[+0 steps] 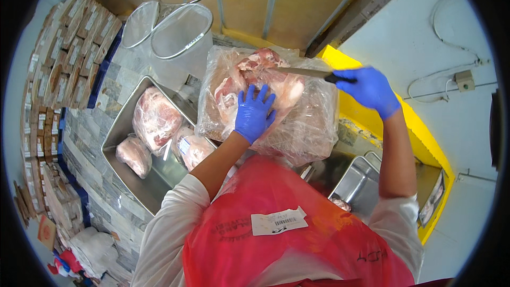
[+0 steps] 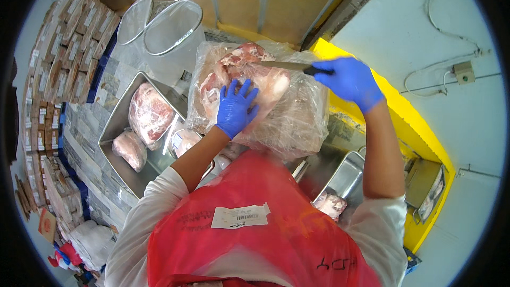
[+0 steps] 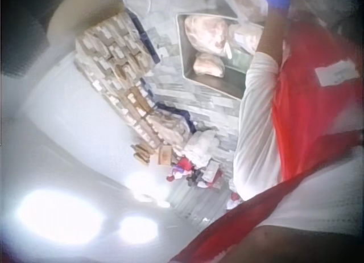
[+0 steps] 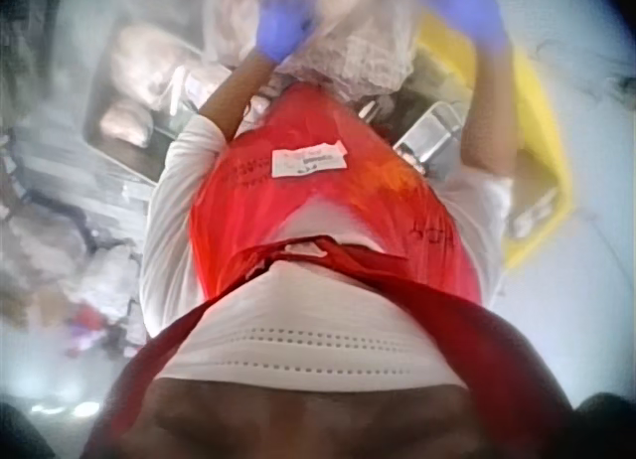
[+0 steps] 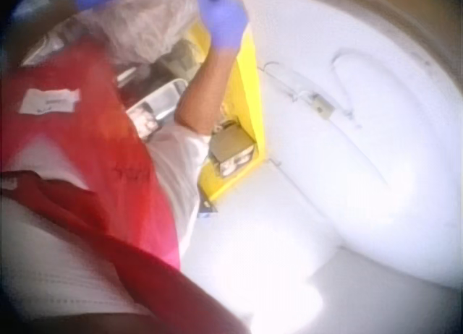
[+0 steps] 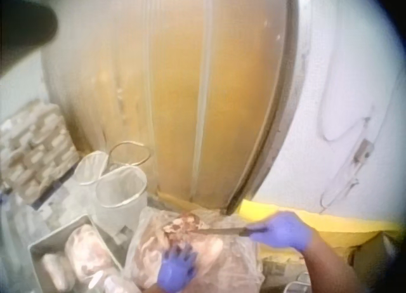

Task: The person unpacks vacuum-sealed meat portions from a metal tray and places them on a work surface. They use a knife to cut and trim the meat, separating pieces and placing them into a tray.

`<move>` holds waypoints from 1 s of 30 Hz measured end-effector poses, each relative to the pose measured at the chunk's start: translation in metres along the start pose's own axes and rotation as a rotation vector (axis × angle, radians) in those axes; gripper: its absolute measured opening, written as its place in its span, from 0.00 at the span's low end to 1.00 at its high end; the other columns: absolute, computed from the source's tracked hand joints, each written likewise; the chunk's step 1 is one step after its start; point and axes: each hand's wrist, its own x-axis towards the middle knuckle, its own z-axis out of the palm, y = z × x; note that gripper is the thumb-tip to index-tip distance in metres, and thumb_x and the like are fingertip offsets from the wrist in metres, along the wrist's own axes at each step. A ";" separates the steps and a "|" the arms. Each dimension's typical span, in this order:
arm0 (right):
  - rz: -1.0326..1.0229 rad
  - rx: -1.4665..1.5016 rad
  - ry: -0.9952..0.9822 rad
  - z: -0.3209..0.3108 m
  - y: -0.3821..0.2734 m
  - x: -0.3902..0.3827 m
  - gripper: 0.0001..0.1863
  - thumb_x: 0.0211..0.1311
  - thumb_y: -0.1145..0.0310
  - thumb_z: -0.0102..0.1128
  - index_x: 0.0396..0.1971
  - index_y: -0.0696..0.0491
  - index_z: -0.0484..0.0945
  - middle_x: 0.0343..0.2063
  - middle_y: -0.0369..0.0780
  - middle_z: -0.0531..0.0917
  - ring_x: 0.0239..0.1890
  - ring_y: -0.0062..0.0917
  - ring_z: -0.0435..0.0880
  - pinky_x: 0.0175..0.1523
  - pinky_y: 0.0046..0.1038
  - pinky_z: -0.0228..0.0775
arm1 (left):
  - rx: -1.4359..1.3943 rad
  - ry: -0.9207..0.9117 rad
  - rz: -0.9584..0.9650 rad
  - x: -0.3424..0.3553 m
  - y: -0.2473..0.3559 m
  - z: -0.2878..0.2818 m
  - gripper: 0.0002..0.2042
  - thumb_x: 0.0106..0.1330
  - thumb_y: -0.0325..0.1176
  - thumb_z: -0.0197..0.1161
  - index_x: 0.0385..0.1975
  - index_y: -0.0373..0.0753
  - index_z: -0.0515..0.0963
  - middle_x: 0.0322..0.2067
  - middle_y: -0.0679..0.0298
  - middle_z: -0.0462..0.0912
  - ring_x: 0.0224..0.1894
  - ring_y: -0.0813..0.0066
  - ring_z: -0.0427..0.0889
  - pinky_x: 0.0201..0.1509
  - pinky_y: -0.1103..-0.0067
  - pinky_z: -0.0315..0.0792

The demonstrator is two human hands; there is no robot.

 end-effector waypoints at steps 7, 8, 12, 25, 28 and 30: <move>0.300 0.538 0.127 0.097 0.032 -0.132 0.19 0.58 0.61 0.70 0.50 0.47 0.84 0.39 0.46 0.87 0.38 0.35 0.88 0.46 0.30 0.78 | 0.080 -0.007 0.084 0.080 -0.009 0.016 0.13 0.63 0.33 0.58 0.46 0.40 0.79 0.46 0.57 0.80 0.44 0.55 0.79 0.50 0.64 0.72; 0.314 0.555 0.178 0.106 0.032 -0.143 0.20 0.58 0.62 0.70 0.50 0.48 0.84 0.39 0.46 0.87 0.38 0.34 0.89 0.46 0.29 0.78 | 0.123 -0.053 0.166 0.088 -0.015 0.020 0.13 0.62 0.32 0.57 0.45 0.39 0.79 0.45 0.56 0.80 0.43 0.56 0.79 0.49 0.65 0.73; 0.531 0.812 0.325 0.172 0.051 -0.179 0.20 0.58 0.63 0.70 0.50 0.52 0.83 0.39 0.47 0.88 0.39 0.30 0.89 0.47 0.27 0.77 | 0.328 -0.186 0.324 0.094 -0.002 0.020 0.10 0.60 0.29 0.56 0.40 0.38 0.78 0.39 0.56 0.79 0.41 0.58 0.78 0.43 0.67 0.73; 0.650 0.555 0.347 0.302 0.028 -0.125 0.26 0.60 0.60 0.65 0.57 0.52 0.76 0.51 0.50 0.81 0.52 0.46 0.80 0.57 0.41 0.72 | -0.277 -0.337 0.059 0.096 -0.038 0.009 0.07 0.68 0.38 0.56 0.39 0.43 0.76 0.31 0.54 0.84 0.36 0.47 0.83 0.40 0.61 0.77; 0.494 0.393 0.343 0.288 0.027 -0.106 0.27 0.58 0.62 0.65 0.57 0.55 0.75 0.54 0.50 0.77 0.57 0.48 0.75 0.61 0.44 0.68 | -0.356 -0.443 -0.061 0.094 -0.022 -0.006 0.09 0.66 0.36 0.61 0.41 0.40 0.78 0.32 0.53 0.84 0.37 0.49 0.83 0.41 0.64 0.76; 0.351 0.549 0.517 0.289 0.023 -0.087 0.28 0.56 0.63 0.66 0.57 0.56 0.75 0.56 0.50 0.75 0.60 0.49 0.71 0.64 0.44 0.65 | -0.202 -0.405 0.072 0.094 0.005 -0.016 0.11 0.64 0.36 0.64 0.43 0.41 0.79 0.35 0.54 0.84 0.38 0.51 0.83 0.43 0.65 0.76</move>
